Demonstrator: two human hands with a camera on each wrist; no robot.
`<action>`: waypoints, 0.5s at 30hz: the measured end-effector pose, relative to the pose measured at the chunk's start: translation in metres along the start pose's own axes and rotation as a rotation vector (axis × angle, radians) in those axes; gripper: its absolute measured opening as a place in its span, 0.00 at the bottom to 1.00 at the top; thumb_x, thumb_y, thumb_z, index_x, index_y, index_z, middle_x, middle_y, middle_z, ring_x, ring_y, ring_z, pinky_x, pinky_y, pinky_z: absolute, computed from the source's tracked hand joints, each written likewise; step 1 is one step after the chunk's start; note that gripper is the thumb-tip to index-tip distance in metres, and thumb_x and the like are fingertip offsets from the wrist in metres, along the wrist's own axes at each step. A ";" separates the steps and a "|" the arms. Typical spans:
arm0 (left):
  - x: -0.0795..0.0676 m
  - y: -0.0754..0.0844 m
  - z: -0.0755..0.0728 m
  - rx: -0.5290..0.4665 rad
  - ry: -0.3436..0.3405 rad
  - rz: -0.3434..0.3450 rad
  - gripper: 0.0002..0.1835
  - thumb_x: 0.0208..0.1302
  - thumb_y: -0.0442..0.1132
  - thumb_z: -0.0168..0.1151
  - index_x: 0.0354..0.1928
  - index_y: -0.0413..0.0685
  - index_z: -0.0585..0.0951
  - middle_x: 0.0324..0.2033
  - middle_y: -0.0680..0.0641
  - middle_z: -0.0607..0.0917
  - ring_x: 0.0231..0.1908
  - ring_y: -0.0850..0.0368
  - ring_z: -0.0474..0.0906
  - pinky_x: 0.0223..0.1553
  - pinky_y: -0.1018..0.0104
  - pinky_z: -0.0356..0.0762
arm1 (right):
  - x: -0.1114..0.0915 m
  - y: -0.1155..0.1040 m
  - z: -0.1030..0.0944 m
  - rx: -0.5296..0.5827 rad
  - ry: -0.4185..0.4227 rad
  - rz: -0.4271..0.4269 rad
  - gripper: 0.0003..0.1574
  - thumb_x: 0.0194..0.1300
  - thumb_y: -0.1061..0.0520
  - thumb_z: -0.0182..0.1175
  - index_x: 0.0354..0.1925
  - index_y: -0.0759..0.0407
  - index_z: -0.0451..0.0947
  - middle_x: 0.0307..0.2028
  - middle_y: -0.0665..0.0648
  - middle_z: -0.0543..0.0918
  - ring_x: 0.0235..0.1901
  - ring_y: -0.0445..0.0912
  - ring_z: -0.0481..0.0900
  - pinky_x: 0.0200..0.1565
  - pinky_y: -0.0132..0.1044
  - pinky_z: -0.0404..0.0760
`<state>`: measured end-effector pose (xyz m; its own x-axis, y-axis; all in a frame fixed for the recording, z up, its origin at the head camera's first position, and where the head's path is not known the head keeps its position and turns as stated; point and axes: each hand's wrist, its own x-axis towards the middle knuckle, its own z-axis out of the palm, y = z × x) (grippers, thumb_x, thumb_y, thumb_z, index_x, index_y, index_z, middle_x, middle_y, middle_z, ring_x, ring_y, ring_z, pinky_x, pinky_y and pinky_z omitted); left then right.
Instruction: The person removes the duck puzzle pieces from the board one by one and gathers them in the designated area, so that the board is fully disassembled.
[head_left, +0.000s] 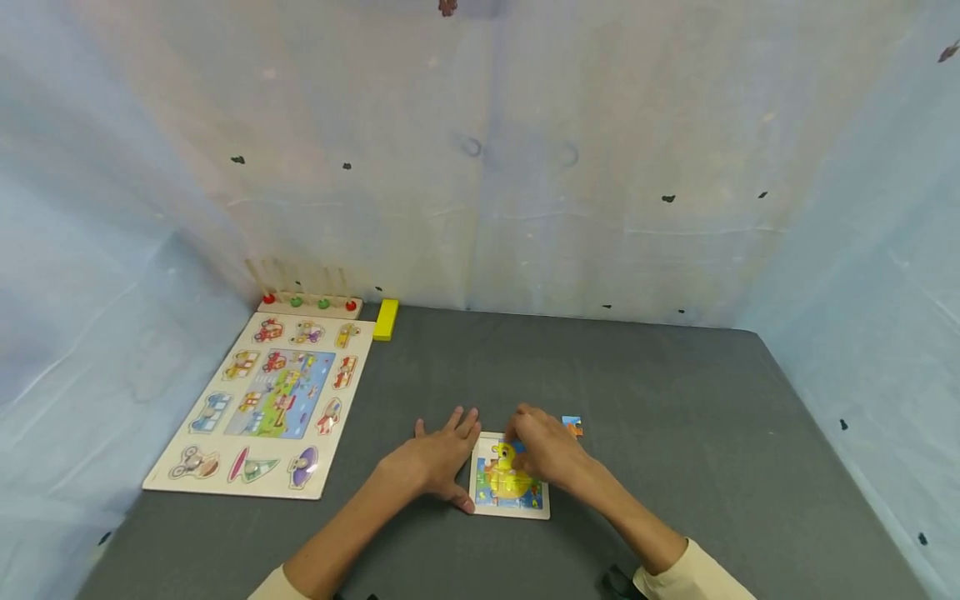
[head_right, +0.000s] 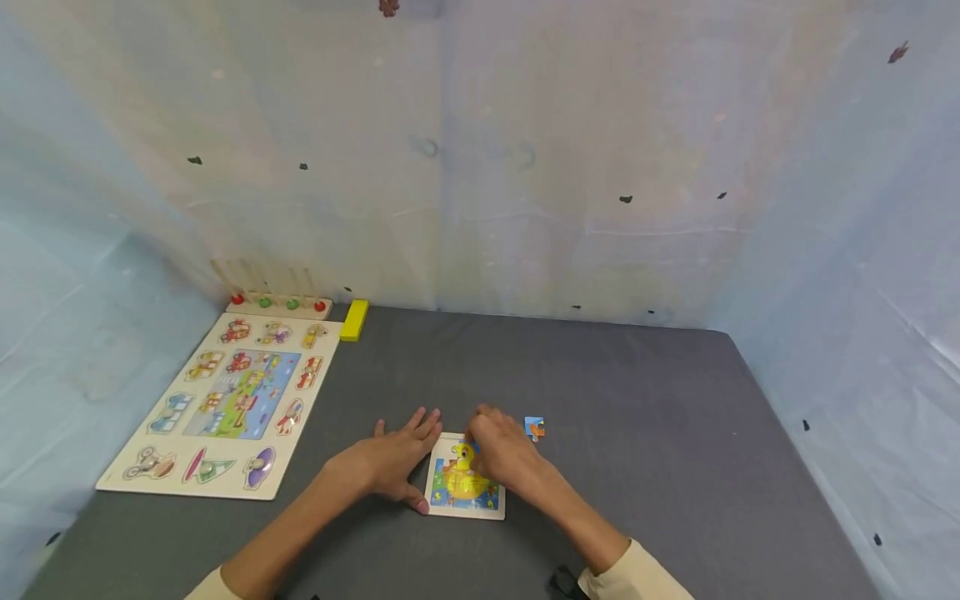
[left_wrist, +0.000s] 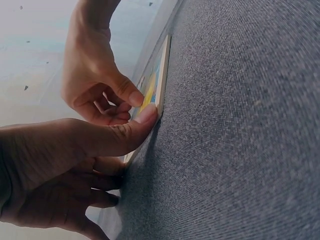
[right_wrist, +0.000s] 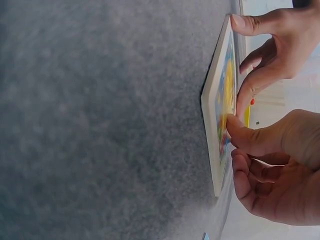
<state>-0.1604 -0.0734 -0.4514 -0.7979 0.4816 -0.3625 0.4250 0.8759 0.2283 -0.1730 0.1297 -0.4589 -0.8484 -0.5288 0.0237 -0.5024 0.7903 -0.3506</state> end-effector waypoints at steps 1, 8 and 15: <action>0.000 0.000 0.000 0.003 0.001 0.000 0.64 0.46 0.63 0.82 0.81 0.44 0.60 0.84 0.45 0.55 0.84 0.45 0.49 0.72 0.24 0.60 | 0.000 0.001 0.000 -0.001 0.001 -0.003 0.18 0.49 0.67 0.81 0.39 0.62 0.86 0.38 0.53 0.82 0.35 0.46 0.80 0.39 0.40 0.83; 0.003 0.001 -0.001 0.034 0.003 0.000 0.64 0.46 0.64 0.82 0.81 0.45 0.60 0.84 0.46 0.55 0.84 0.46 0.50 0.72 0.25 0.61 | 0.001 0.004 0.000 -0.003 0.019 -0.022 0.21 0.47 0.67 0.82 0.39 0.63 0.83 0.38 0.54 0.81 0.37 0.46 0.79 0.41 0.42 0.83; 0.002 0.002 -0.001 0.046 -0.009 -0.007 0.64 0.46 0.65 0.81 0.81 0.45 0.61 0.84 0.46 0.56 0.84 0.46 0.50 0.71 0.25 0.62 | -0.002 0.005 0.002 -0.015 0.051 -0.038 0.23 0.47 0.66 0.83 0.39 0.61 0.81 0.37 0.52 0.79 0.35 0.43 0.73 0.39 0.38 0.78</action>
<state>-0.1619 -0.0703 -0.4505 -0.7972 0.4757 -0.3717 0.4388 0.8794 0.1845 -0.1734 0.1345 -0.4627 -0.8360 -0.5422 0.0846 -0.5364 0.7749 -0.3342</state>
